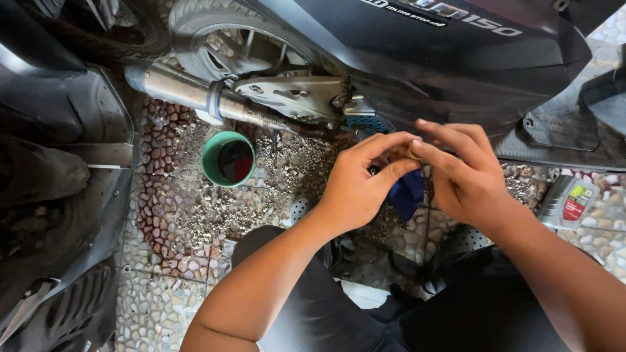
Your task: The person uses a wrench to loosen and remove the drain plug from the motorcycle's engine, allowing used oil to drain into a green cup placed below. After removing the plug, the person wipes it with a blue cloth and inspects it.
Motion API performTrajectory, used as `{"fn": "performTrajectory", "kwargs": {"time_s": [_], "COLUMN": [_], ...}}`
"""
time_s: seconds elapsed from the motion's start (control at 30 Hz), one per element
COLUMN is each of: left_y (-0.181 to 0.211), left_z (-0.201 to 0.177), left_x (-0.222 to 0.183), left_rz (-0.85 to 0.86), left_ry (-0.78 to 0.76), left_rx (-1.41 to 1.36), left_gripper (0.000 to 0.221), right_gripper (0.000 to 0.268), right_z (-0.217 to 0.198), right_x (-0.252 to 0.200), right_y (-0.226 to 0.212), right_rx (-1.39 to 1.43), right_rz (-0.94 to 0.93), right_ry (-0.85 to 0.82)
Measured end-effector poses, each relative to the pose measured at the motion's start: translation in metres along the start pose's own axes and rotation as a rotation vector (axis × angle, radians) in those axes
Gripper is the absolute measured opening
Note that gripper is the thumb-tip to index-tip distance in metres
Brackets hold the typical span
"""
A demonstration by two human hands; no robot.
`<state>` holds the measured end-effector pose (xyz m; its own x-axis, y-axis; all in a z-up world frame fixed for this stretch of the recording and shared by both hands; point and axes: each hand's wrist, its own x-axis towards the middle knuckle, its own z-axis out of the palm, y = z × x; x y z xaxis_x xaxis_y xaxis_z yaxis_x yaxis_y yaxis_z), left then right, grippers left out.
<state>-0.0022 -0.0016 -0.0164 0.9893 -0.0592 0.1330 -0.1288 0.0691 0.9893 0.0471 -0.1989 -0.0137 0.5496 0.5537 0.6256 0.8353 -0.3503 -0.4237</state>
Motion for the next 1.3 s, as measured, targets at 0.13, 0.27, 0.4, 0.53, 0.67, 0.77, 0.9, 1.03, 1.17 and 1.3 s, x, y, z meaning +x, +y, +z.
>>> {"fn": "performTrajectory", "kwargs": {"time_s": [0.13,0.27,0.4,0.53,0.67,0.77,0.9,1.03,1.17,1.3], "left_y": [-0.002,-0.001,0.004,0.003,0.01,0.009,0.003,-0.001,0.001,-0.012], "left_z": [-0.005,-0.013,-0.036,-0.076,-0.13,-0.172,-0.224,-0.262,-0.281,-0.298], "left_x": [-0.002,-0.005,-0.011,-0.024,-0.051,-0.084,-0.115,-0.127,-0.123,-0.126], "left_rz": [0.037,0.041,-0.011,-0.012,0.06,0.095,-0.013,-0.172,-0.36,-0.446], "left_ry": [0.027,0.101,0.187,0.28,0.398,0.536,0.685,0.806,0.849,0.83], "left_rx": [0.049,0.127,0.223,0.333,0.6,0.707,0.736,0.727,0.67,0.608], "left_gripper": [0.032,0.034,0.033,0.027,0.026,0.024,0.025,0.023,0.023,0.024], "right_gripper": [0.048,0.047,0.045,0.053,0.044,0.029,0.021,0.016,0.028,0.036], "right_z": [0.007,0.025,0.068,0.108,0.155,0.22,0.325,0.51,0.677,0.705], "right_x": [0.007,0.013,0.007,0.01,0.015,0.0,-0.028,-0.123,-0.162,-0.131], "right_y": [-0.002,-0.004,-0.004,-0.015,-0.025,-0.01,0.017,0.082,0.096,0.082], "right_rx": [0.006,0.056,0.161,0.267,0.419,0.513,0.479,0.703,0.793,0.389], "right_rz": [-0.002,0.013,0.07,0.177,0.239,0.412,0.598,0.723,1.106,1.026], "right_ry": [-0.01,-0.003,-0.021,-0.125,-0.228,-0.343,-0.522,-0.468,-0.393,-0.373]}}
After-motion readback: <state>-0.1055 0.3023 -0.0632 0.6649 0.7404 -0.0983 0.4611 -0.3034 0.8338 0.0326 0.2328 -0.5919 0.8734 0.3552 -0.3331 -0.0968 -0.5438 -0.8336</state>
